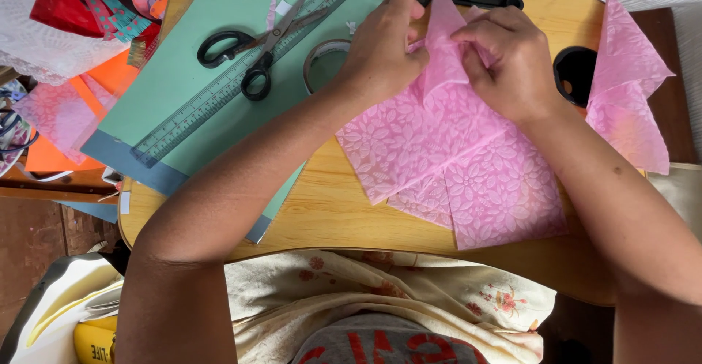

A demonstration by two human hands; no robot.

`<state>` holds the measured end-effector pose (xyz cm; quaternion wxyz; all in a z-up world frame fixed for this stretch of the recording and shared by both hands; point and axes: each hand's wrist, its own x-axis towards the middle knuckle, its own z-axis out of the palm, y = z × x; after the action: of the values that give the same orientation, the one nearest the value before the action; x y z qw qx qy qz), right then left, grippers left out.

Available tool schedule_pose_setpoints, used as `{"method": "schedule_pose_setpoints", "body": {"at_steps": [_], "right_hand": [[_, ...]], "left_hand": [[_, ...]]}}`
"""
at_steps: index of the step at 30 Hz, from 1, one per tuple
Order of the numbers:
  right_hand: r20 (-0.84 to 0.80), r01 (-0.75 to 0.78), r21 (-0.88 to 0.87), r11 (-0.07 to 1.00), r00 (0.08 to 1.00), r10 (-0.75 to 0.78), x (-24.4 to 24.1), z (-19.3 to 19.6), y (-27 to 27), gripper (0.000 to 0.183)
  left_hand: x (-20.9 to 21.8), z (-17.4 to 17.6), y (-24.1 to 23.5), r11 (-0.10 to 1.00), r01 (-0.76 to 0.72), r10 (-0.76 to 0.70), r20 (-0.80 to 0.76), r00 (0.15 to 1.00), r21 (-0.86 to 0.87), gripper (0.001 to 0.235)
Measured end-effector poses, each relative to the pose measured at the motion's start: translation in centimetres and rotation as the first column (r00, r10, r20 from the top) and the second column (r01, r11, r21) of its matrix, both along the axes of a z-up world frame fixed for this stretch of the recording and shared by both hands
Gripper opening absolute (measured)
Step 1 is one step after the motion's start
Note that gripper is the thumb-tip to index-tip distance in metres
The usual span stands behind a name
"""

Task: Creating small decorative cones by applying double-sided tape to patterned fabric squares and rolling them.

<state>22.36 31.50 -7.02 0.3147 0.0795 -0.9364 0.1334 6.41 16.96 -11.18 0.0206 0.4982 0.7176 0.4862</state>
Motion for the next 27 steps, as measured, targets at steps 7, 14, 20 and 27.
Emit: {"method": "schedule_pose_setpoints", "body": {"at_steps": [7,14,20,27], "right_hand": [[0.190,-0.004,0.082,0.997,0.982,-0.012,3.3,0.3,-0.6,0.027],[0.147,-0.004,-0.145,0.989,0.989,0.025,3.7,0.7,-1.3,0.042],[0.183,-0.009,-0.193,0.981,0.982,0.045,3.2,0.3,-1.1,0.068],[0.223,-0.012,-0.086,0.996,0.974,0.031,2.5,0.2,-0.5,0.047]], "left_hand": [[0.4,0.4,-0.3,0.970,0.240,-0.243,-0.191,0.951,-0.038,0.108],[1.3,-1.1,0.6,0.982,0.184,-0.184,-0.344,0.921,-0.032,0.114],[1.6,-0.6,0.2,0.971,0.239,-0.228,-0.267,0.936,0.009,0.106],[1.5,0.5,0.0,0.979,0.190,-0.188,-0.043,0.981,0.069,0.084]]}}
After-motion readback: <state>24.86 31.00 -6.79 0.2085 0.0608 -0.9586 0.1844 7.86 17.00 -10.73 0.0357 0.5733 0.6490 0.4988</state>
